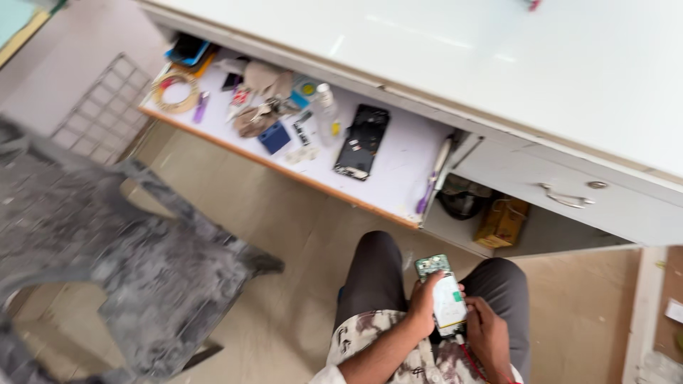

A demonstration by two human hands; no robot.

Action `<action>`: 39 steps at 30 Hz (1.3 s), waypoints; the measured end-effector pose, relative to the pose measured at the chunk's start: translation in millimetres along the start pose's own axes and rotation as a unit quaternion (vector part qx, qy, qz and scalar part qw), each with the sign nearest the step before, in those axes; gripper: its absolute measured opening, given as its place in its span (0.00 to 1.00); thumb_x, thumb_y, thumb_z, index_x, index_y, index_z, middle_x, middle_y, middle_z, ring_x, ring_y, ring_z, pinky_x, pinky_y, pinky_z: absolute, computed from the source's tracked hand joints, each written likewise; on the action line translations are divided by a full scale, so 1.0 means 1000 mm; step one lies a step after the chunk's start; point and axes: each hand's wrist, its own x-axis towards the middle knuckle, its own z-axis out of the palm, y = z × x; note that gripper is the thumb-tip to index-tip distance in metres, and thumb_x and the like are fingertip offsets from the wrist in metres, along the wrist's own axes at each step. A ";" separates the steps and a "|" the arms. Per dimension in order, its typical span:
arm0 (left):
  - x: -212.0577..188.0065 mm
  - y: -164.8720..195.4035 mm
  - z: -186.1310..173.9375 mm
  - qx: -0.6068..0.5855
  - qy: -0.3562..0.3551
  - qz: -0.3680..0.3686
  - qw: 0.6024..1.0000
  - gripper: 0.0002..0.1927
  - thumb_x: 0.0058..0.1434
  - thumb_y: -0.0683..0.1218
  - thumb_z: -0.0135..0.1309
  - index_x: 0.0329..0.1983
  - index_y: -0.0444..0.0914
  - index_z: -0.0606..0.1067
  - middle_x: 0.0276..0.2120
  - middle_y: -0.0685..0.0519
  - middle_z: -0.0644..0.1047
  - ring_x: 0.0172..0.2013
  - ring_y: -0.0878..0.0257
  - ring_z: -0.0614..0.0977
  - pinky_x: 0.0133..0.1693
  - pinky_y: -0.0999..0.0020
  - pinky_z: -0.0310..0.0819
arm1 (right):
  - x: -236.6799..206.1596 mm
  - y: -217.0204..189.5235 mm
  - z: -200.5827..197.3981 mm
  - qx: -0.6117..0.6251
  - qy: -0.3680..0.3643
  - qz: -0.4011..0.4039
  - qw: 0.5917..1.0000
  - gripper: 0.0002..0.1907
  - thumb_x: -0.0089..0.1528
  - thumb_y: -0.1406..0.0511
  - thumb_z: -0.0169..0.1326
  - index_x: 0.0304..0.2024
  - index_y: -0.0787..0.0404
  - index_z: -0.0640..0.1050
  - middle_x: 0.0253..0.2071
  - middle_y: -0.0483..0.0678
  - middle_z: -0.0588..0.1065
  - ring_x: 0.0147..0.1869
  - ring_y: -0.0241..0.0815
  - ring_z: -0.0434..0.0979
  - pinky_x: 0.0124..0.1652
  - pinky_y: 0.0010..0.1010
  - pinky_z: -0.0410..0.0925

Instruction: The person sits on the floor holding a disassembled smartphone with its motherboard and battery exposed. They press and reposition the battery and board, attach a red charging cable, and continue handling the phone components on their lap while the phone chassis lies on the workbench.

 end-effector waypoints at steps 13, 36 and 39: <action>0.003 -0.002 0.002 0.041 0.005 -0.008 0.999 0.22 0.67 0.56 0.53 0.50 0.33 0.73 0.40 0.43 0.82 0.39 0.55 0.85 0.43 0.56 0.83 | 0.003 0.004 -0.006 -0.040 -0.018 0.042 0.998 0.11 0.65 0.66 0.47 0.45 0.58 0.80 0.27 0.57 0.77 0.29 0.55 0.79 0.33 0.40 0.70; 0.005 0.002 0.004 0.024 -0.005 -0.012 1.000 0.20 0.69 0.55 0.53 0.51 0.34 0.72 0.41 0.43 0.81 0.41 0.54 0.85 0.45 0.54 0.82 | 0.005 0.003 -0.002 -0.040 -0.017 0.030 0.999 0.11 0.66 0.67 0.47 0.45 0.60 0.80 0.28 0.56 0.77 0.28 0.52 0.79 0.33 0.38 0.70; 0.005 0.002 0.001 0.018 -0.012 -0.013 1.000 0.20 0.69 0.56 0.52 0.52 0.35 0.72 0.42 0.43 0.81 0.42 0.53 0.85 0.45 0.54 0.83 | 0.006 0.001 -0.002 -0.053 -0.023 0.045 0.997 0.11 0.67 0.67 0.48 0.47 0.60 0.80 0.29 0.56 0.78 0.29 0.49 0.79 0.34 0.36 0.70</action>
